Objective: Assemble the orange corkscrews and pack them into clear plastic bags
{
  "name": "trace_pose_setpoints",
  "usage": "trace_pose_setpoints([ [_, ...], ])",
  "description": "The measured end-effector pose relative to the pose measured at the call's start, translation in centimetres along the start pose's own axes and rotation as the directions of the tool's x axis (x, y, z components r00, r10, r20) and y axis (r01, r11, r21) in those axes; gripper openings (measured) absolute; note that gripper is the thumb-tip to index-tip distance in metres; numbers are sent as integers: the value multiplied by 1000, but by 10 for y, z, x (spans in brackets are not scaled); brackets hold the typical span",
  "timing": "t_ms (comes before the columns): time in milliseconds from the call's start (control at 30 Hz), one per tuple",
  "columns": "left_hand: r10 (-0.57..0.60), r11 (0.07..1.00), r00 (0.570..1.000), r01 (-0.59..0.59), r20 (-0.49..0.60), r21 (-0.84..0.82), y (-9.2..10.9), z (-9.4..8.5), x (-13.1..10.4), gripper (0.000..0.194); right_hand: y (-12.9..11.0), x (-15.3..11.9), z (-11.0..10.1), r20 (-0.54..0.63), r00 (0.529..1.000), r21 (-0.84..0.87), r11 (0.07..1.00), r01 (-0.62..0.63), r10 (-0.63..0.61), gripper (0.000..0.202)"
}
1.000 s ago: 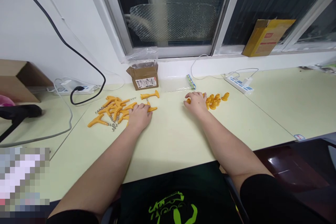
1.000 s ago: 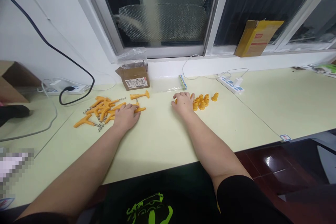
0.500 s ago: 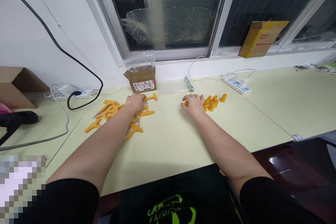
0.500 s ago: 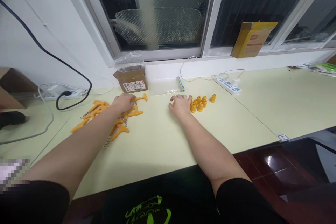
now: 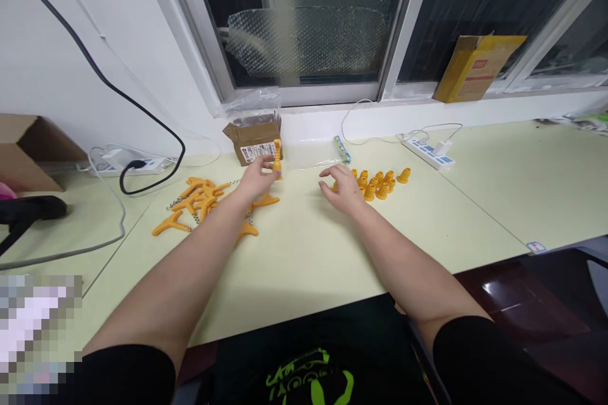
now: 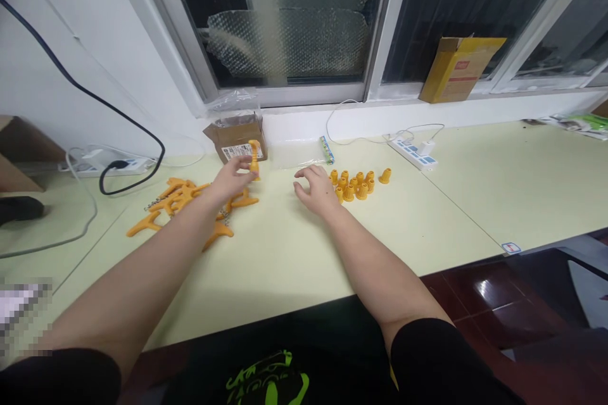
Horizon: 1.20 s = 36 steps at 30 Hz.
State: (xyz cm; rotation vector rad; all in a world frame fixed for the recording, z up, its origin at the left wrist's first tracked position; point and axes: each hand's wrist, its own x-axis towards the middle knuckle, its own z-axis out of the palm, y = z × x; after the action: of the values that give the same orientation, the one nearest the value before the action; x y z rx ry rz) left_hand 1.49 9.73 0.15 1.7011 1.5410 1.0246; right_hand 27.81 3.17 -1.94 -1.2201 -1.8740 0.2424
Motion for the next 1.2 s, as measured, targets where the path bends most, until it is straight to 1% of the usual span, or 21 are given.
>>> trace_pose_setpoints([
  [67,9,948,991,33,133,-316,9,14,-26,69,-8,-3,6,40,999,190,982,-1,-7,24],
  [100,12,911,984,63,180,-408,13,21,-39,81,-12,-5,10,81,997,297,954,-34,10,27],
  [133,6,878,983,82,183,-472,15,26,-51,94,-15,-7,15,140,990,405,910,-87,32,30],
  [233,-20,839,991,87,129,-538,18,36,-79,124,-20,-11,29,381,923,641,703,-306,55,38],
  [300,7,853,994,52,112,-518,17,37,-89,128,-21,-13,35,496,867,697,572,-432,50,45],
  [400,85,903,987,-19,134,-430,12,31,-94,116,-22,-13,36,598,799,705,434,-561,63,54],
  [467,126,953,985,-87,116,-289,6,26,-93,106,-22,-12,33,661,748,682,372,-630,55,56],
  [533,171,980,984,-164,56,-109,-2,22,-88,97,-22,-12,28,700,712,659,331,-675,59,51],
  [600,236,972,972,-236,5,-5,-10,19,-83,84,-20,-10,23,711,697,646,300,-702,98,41],
  [667,291,956,957,-291,-14,-17,-17,19,-77,61,-16,-7,19,719,678,634,252,-731,155,29],
  [733,307,944,952,-306,-10,-127,-21,19,-73,41,-12,-4,15,741,641,610,201,-767,199,23],
  [767,294,935,956,-288,2,-206,-22,20,-71,38,-10,-3,13,750,626,598,186,-779,213,22],
  [833,234,907,971,-203,40,-369,-22,20,-70,42,-7,-2,11,745,630,594,212,-776,217,22],
  [867,196,889,979,-151,60,-432,-21,20,-70,45,-7,-2,11,726,655,604,262,-753,208,23],
  [933,121,865,990,-68,75,-497,-17,19,-71,52,-6,-3,12,660,731,617,430,-660,175,27],
  [1000,48,862,997,-15,52,-507,-14,17,-72,53,-6,-5,14,548,827,571,666,-480,127,31],
  [1067,-47,857,999,42,3,-514,-11,14,-71,49,-7,-7,16,397,917,428,879,-208,24,28],
  [1100,-101,850,995,75,-21,-522,-10,13,-70,46,-7,-8,16,325,945,331,941,-71,-43,26],
  [1133,-150,840,988,110,-34,-532,-10,11,-70,44,-8,-9,16,267,958,233,972,40,-103,25],
  [1167,-191,832,981,143,-36,-536,-9,9,-69,42,-9,-9,15,229,963,147,983,109,-141,23],
  [1200,-220,833,975,173,-28,-526,-9,7,-68,39,-10,-9,14,206,968,75,988,133,-146,21],
])
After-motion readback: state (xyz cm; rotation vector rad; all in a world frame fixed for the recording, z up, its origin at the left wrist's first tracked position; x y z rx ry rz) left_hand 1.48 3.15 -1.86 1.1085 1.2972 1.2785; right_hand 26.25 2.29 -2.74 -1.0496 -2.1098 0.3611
